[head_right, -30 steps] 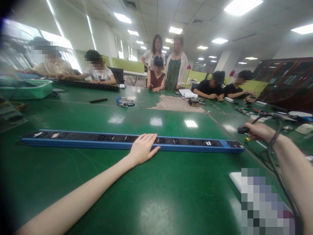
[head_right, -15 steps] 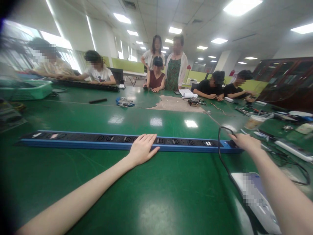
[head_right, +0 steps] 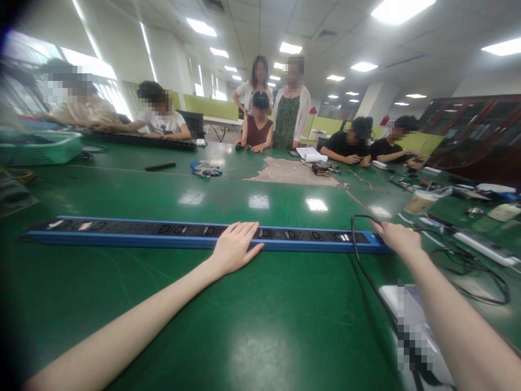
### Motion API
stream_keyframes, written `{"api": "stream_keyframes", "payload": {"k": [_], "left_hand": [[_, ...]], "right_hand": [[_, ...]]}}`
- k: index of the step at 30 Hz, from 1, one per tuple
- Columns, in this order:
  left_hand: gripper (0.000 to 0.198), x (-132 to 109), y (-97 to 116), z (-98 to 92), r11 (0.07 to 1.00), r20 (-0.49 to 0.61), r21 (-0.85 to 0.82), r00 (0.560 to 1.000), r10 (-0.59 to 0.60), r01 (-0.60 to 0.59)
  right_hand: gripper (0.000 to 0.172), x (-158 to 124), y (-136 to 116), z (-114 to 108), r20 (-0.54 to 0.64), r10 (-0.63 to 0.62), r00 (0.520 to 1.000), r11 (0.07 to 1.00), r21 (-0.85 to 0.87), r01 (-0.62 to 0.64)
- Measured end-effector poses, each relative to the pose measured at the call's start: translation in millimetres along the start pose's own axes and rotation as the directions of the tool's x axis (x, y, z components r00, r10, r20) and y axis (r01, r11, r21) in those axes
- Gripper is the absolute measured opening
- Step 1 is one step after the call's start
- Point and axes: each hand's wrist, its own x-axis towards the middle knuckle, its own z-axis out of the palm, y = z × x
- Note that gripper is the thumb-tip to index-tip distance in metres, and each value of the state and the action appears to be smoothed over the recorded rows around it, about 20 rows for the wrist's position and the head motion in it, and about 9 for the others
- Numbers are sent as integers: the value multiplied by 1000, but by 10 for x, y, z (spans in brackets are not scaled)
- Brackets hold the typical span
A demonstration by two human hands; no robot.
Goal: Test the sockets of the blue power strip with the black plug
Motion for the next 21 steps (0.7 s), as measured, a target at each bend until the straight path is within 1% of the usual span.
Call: {"api": "stream_keyframes", "payload": {"k": [2,3,6,9,12,18,21], "left_hand": [[61,-3,-3,2,1000,-5,1,1000,1,-1],[61,-4,-5,3,1000,-4,1,1000,2,-2],[62,-6,-11,-2,1000,8,6,1000,7,-7],[63,-4,-9,-9,1000,18,13,1000,8,-8],[62,-1,-2,-7,1000,9,9,1000,1,-1],[62,-1,-8,6,1000,8,1,1000,5,-5],[62,-2,-12,-2,1000,14,2,1000,2,-2]], "right_hand": [[78,-8,-13,-10,62,43,997,994,-102,-37],[80,-4,-22,-16,75,55,996,992,-122,-45],[84,9,-51,-28,74,89,993,986,-144,-78],[85,-29,-81,-34,66,117,991,985,-133,-107],[81,-96,-113,-53,66,152,986,985,-96,-145],[79,-110,-174,-104,131,213,968,976,-63,-206],[80,-104,-190,-93,103,209,973,976,-78,-201]]}}
